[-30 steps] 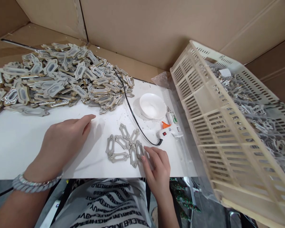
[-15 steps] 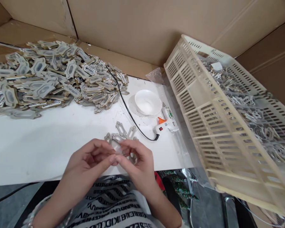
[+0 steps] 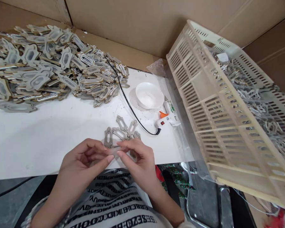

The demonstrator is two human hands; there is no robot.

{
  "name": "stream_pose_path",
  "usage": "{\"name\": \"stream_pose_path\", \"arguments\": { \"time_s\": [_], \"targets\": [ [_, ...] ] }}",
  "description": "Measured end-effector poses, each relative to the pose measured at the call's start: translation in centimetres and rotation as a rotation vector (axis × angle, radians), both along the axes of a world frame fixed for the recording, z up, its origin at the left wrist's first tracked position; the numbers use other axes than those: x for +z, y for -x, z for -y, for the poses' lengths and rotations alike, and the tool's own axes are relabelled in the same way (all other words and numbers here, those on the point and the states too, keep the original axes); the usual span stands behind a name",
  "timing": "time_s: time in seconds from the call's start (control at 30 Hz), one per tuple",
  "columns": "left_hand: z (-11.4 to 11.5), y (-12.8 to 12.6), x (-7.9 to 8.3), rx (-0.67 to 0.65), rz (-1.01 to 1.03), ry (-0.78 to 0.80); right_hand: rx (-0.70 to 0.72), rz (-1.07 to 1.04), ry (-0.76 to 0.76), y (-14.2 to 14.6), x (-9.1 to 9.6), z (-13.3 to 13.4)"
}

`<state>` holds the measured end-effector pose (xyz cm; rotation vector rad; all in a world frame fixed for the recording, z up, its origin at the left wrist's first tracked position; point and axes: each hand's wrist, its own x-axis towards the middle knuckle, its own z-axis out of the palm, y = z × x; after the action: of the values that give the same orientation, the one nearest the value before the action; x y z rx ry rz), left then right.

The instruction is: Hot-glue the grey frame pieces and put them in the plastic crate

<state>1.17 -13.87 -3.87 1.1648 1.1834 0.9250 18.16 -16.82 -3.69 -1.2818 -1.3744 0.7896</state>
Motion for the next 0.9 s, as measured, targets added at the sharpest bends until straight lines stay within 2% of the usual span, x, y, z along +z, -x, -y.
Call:
{"name": "stream_pose_path", "arguments": {
  "time_s": [0.33,0.5,0.6,0.7,0.8,0.9],
  "targets": [
    [-0.1,0.6,-0.4,0.020,-0.068,-0.068,-0.054,-0.005,0.026,-0.4,-0.2,0.2],
    [0.3,1.0,-0.3,0.042,-0.152,-0.117,-0.037,-0.116,0.086,-0.1,-0.4,0.1],
    [0.4,1.4,0.2,0.025,-0.360,-0.251,-0.067,-0.103,0.084,-0.2,-0.3,0.2],
    [0.1,1.9,0.6,-0.025,-0.529,-0.438,-0.106,0.006,0.016,-0.9,-0.2,0.4],
    [-0.4,2.4,0.6,-0.078,-0.608,-0.604,-0.166,0.081,-0.041,-2.0,-0.5,0.7],
    [-1.0,2.6,0.2,-0.105,-0.659,-0.758,-0.246,0.091,-0.020,-3.2,-1.1,1.2]
  ]
}}
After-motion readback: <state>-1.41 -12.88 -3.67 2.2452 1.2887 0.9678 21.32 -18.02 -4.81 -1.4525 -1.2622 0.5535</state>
